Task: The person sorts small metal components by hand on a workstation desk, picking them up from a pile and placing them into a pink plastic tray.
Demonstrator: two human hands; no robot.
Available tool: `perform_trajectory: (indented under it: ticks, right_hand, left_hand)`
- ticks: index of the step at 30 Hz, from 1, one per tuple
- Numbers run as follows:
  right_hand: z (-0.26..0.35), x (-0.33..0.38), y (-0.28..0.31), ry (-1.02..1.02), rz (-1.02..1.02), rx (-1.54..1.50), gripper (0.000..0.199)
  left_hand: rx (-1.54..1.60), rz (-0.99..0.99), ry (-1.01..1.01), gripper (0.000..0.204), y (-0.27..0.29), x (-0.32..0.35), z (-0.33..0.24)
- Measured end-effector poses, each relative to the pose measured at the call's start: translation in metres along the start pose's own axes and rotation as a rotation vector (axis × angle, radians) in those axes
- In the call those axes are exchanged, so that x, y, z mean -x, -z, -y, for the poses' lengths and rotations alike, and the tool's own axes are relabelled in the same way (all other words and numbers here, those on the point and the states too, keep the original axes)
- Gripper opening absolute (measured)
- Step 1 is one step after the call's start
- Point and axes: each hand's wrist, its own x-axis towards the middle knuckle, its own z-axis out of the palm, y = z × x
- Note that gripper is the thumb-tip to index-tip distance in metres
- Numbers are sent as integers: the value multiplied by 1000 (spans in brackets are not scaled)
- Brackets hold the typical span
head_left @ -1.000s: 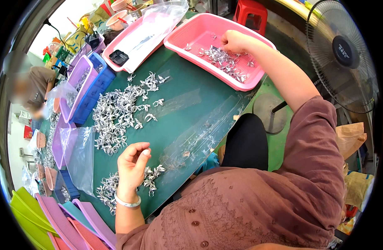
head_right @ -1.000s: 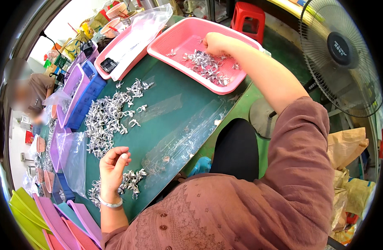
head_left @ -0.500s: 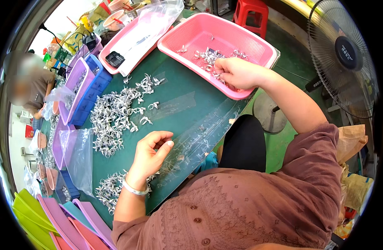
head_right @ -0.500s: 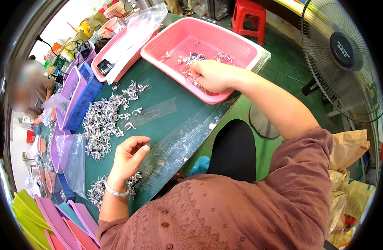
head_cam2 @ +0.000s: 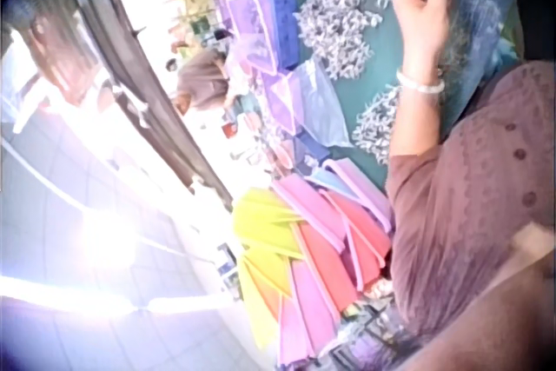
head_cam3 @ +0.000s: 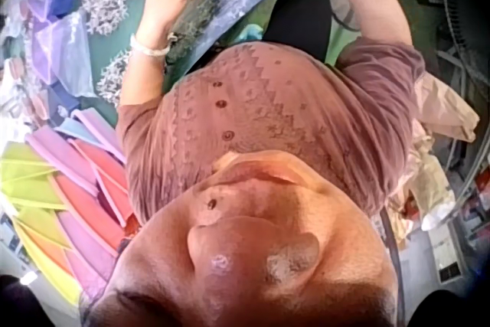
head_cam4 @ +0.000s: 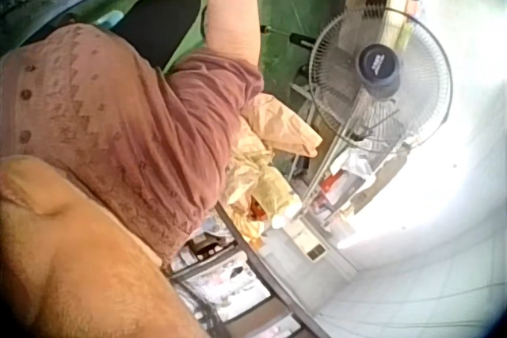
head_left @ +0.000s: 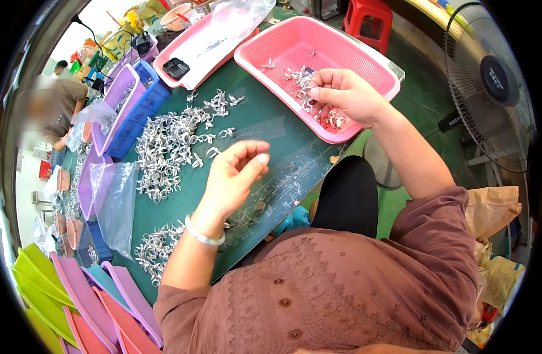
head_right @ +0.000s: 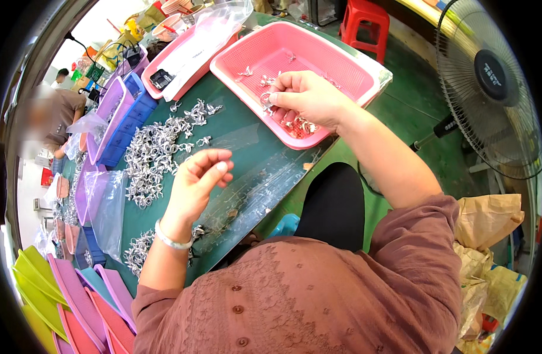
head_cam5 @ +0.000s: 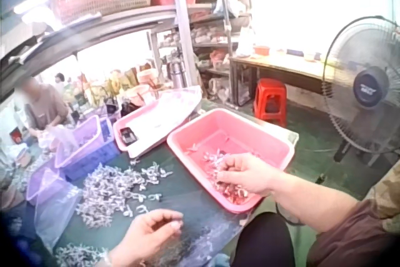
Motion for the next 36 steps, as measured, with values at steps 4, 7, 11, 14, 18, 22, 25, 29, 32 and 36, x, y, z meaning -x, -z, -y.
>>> perform_trajectory:
  ticks: [4, 7, 11, 14, 18, 22, 25, 29, 32, 36]
  right_hand:
    - [4, 9, -18, 20, 45, -99, 8]
    - [4, 16, -29, 62, 52, -117, 9]
    - [-1, 22, -36, 67, 54, -100, 10]
    - [6, 29, -38, 36, 48, -16, 11]
    - [-4, 33, -43, 277, 120, -95, 17]
    - [-5, 39, -47, 410, 128, -44, 28]
    - [-4, 41, -47, 449, 124, 33, 40]
    - [-4, 39, -44, 520, 129, 103, 39]
    - [-6, 26, -33, 663, 108, 213, 37]
    - [-17, -19, 16, 396, -113, 432, 29]
  left_hand:
    - [165, -3, -29, 27, -19, -12, -20]
    - [272, 21, -31, 21, -31, -15, -23]
    - [295, 44, 40, 16, -38, -16, -23]
    - [334, 34, 51, 16, -38, -14, -20]
    - [258, -39, -116, 11, -41, -15, -10]
    - [176, -99, -279, 11, -42, -15, -1]
    - [151, -123, -307, 11, -42, -14, 1]
    - [131, -122, -336, 12, -41, -15, 5]
    - [136, -123, -348, 12, -40, -14, 7]
    - [131, -123, -342, 12, -38, -16, 9]
